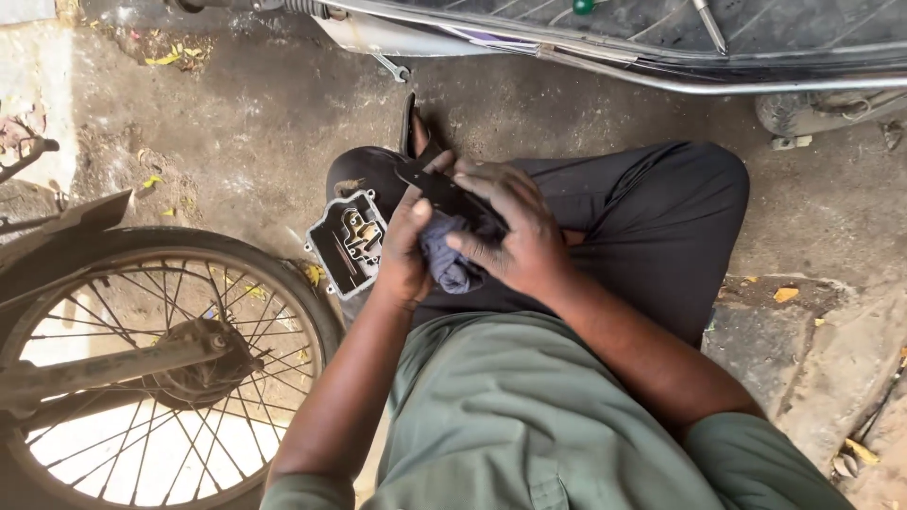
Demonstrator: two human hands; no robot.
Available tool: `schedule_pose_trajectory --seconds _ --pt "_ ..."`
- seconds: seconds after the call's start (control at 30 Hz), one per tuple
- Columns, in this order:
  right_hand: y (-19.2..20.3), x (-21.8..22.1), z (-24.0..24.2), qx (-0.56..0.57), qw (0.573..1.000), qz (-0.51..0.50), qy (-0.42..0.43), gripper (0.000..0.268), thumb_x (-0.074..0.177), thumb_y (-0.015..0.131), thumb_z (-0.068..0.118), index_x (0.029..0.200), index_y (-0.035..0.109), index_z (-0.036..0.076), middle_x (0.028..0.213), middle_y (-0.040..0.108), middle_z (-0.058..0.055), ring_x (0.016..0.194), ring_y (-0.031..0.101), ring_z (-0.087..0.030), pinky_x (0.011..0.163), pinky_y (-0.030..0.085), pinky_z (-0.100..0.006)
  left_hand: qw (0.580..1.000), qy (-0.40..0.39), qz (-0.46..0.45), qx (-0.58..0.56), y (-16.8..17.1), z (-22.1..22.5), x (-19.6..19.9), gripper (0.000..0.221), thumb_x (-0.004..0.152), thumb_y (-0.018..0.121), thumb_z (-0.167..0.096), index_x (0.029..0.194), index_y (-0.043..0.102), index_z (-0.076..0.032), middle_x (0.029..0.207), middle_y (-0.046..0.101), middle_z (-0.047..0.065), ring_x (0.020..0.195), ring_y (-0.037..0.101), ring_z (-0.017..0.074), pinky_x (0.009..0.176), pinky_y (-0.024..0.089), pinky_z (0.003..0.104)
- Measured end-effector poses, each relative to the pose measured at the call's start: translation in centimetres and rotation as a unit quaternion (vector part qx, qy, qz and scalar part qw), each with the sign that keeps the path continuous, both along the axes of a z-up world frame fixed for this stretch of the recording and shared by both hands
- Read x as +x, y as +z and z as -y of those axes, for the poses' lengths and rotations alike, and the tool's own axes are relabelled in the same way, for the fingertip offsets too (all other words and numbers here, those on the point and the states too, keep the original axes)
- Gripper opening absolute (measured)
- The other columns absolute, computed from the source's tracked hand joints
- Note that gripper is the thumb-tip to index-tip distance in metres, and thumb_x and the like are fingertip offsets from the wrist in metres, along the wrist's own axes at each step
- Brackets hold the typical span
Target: Dismantling and cleaning a small motorcycle engine component, possibly a carburetor or valve cover assembly.
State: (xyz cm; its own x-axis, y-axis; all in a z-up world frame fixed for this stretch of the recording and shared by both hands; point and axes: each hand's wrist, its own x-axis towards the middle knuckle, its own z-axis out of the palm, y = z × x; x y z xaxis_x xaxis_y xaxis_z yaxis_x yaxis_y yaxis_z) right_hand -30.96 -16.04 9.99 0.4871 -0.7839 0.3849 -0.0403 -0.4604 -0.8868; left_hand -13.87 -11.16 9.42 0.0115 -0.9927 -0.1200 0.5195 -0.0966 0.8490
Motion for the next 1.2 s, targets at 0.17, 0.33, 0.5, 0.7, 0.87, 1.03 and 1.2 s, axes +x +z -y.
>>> schedule_pose_trajectory --seconds 0.17,0.33,0.5,0.7,0.87,1.03,1.2 --pt "-0.4 -0.2 -2.2 -0.223 0.969 -0.071 -0.073 0.069 0.085 0.086 0.049 0.127 0.058 0.002 0.134 0.052 -0.015 0.122 0.058 -0.036 0.107 0.048 -0.049 0.988 0.02 -0.155 -0.012 -0.7 -0.8 0.2 0.093 0.095 0.065 -0.054 0.164 0.033 0.0 0.139 0.06 0.021 0.132 0.058 0.0315 0.121 0.042 0.044" --pt "-2.9 -0.9 -2.1 -0.205 0.973 -0.092 -0.046 0.034 0.087 0.08 0.027 0.108 0.062 0.008 0.121 0.057 -0.011 0.115 0.061 -0.031 0.101 0.052 -0.045 0.986 0.031 -0.162 -0.011 -0.1 -1.5 0.4 0.091 0.096 0.058 -0.06 0.165 0.035 -0.005 0.127 0.065 0.019 0.12 0.062 0.0298 0.112 0.049 0.042" --pt "-2.2 -2.4 -1.4 0.012 0.996 0.074 -0.055 0.019 0.092 0.068 0.013 0.104 0.057 0.005 0.108 0.059 -0.009 0.101 0.062 -0.026 0.091 0.052 -0.036 0.976 0.009 -0.213 -0.045 -2.5 -1.7 2.1 0.064 0.112 0.054 -0.058 0.14 0.049 0.0 0.117 0.067 0.022 0.104 0.061 0.0241 0.093 0.048 0.032" --pt "2.4 0.1 -1.7 -0.088 0.992 -0.026 -0.085 0.02 0.097 0.072 0.019 0.111 0.066 0.006 0.105 0.063 -0.011 0.084 0.067 -0.025 0.073 0.055 -0.038 0.978 0.034 -0.187 0.08 -2.6 -1.1 -0.1 0.045 0.114 0.053 -0.036 0.138 0.051 0.002 0.131 0.062 0.019 0.122 0.058 0.0321 0.1 0.047 0.044" --pt "1.2 1.6 -1.1 -0.254 0.952 -0.111 -0.126 0.022 0.094 0.076 0.019 0.112 0.067 0.011 0.099 0.061 -0.009 0.075 0.068 -0.028 0.065 0.057 -0.042 0.965 -0.054 -0.255 -0.04 -1.0 0.0 -2.1 0.047 0.117 0.045 -0.039 0.149 0.05 -0.005 0.143 0.057 0.018 0.145 0.052 0.035 0.129 0.039 0.047" --pt "1.4 1.5 1.4 -0.233 0.942 -0.128 -0.205 0.018 0.095 0.077 0.016 0.107 0.065 0.008 0.093 0.063 -0.01 0.07 0.067 -0.028 0.062 0.055 -0.042 0.961 -0.03 -0.261 0.088 -1.7 -1.2 -3.8 0.063 0.104 0.046 -0.052 0.149 0.048 -0.007 0.147 0.058 0.013 0.139 0.054 0.0265 0.12 0.043 0.044" --pt "0.1 0.1 5.5 -0.161 0.947 -0.106 -0.258 0.014 0.1 0.077 0.014 0.107 0.066 0.009 0.091 0.066 -0.007 0.072 0.068 -0.025 0.064 0.054 -0.04 0.955 -0.03 -0.261 0.136 -8.0 -3.1 -3.4 0.063 0.113 0.049 -0.053 0.156 0.05 -0.008 0.148 0.058 0.007 0.122 0.057 0.0211 0.092 0.044 0.036"
